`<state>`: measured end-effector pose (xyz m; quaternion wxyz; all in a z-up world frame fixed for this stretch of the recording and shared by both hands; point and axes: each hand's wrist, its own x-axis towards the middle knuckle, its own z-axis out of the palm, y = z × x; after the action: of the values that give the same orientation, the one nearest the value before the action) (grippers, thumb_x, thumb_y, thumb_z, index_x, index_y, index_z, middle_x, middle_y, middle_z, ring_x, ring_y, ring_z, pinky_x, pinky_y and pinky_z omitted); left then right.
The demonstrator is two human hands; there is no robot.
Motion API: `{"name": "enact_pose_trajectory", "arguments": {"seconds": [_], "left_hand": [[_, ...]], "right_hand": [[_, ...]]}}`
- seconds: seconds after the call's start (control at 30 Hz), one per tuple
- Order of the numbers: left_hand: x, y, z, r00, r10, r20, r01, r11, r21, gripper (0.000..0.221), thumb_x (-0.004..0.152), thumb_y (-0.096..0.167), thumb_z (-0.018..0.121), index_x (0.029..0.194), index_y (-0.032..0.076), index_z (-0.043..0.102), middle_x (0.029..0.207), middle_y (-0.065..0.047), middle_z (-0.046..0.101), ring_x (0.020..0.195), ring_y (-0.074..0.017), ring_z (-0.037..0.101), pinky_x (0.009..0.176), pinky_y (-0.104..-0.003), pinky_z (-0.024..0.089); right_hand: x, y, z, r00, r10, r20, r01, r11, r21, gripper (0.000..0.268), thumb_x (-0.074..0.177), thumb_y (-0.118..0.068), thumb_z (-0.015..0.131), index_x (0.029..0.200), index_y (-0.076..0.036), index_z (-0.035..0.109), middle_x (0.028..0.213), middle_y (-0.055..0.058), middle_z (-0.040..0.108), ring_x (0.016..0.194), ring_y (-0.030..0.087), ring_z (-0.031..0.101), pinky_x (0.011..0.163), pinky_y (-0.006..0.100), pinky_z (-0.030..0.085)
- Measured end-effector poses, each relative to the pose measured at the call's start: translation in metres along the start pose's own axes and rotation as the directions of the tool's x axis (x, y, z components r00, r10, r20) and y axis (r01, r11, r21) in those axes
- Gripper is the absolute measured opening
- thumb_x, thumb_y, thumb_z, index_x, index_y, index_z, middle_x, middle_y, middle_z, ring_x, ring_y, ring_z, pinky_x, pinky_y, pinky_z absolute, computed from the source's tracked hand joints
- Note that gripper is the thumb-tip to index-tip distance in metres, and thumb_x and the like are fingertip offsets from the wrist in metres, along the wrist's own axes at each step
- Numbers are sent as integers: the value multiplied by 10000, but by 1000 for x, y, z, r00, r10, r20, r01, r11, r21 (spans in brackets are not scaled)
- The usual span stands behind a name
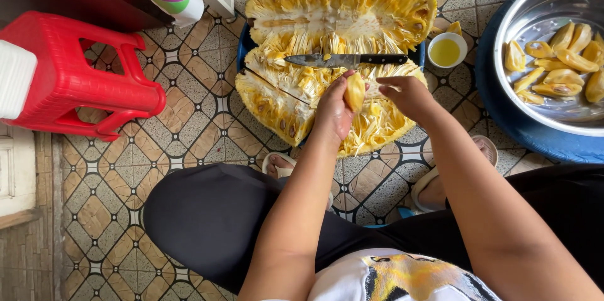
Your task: Extracting fruit pods from a large jackfruit using a knife and hands
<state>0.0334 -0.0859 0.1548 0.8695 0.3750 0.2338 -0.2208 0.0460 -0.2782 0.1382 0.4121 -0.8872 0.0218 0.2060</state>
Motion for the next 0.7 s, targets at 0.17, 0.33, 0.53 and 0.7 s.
{"name": "enact_pose_trajectory", "arguments": {"seconds": [0.17,0.33,0.53,0.7], "left_hand": [[10,-37,13,925,377,-57,-336,876,345,439,980,58,682,1406,48,577,1326,-189,596,1216,-259,568,987,-389,551],[-8,-41,37,874,485,-10,-370,680,634,498,928,14,718,1394,90,559,1404,-185,587,1372,-311,503,1086,-408,517],[5,-66,38,834,545,85,-384,463,799,640,863,24,762,1424,174,495,1408,-209,432,1073,-368,712,860,-412,654],[47,-60,13,878,474,63,-340,527,778,536,874,135,802,1357,154,570,1352,-191,477,1158,-365,659,926,-424,607]], "right_hand": [[-21,-53,12,967,231,108,-203,441,874,371,1049,-301,603,1372,-120,603,1068,69,692,926,229,739,846,512,638],[-13,-22,20,940,317,122,-222,303,927,391,973,-275,727,1299,-74,649,1016,161,682,834,293,752,757,542,654],[-19,6,6,901,390,188,-319,305,897,343,825,-150,807,1119,-46,664,836,90,652,719,241,733,658,434,649],[10,131,-29,816,568,107,-310,274,910,333,813,-190,835,1090,-108,669,996,150,626,893,306,689,756,507,600]]}}
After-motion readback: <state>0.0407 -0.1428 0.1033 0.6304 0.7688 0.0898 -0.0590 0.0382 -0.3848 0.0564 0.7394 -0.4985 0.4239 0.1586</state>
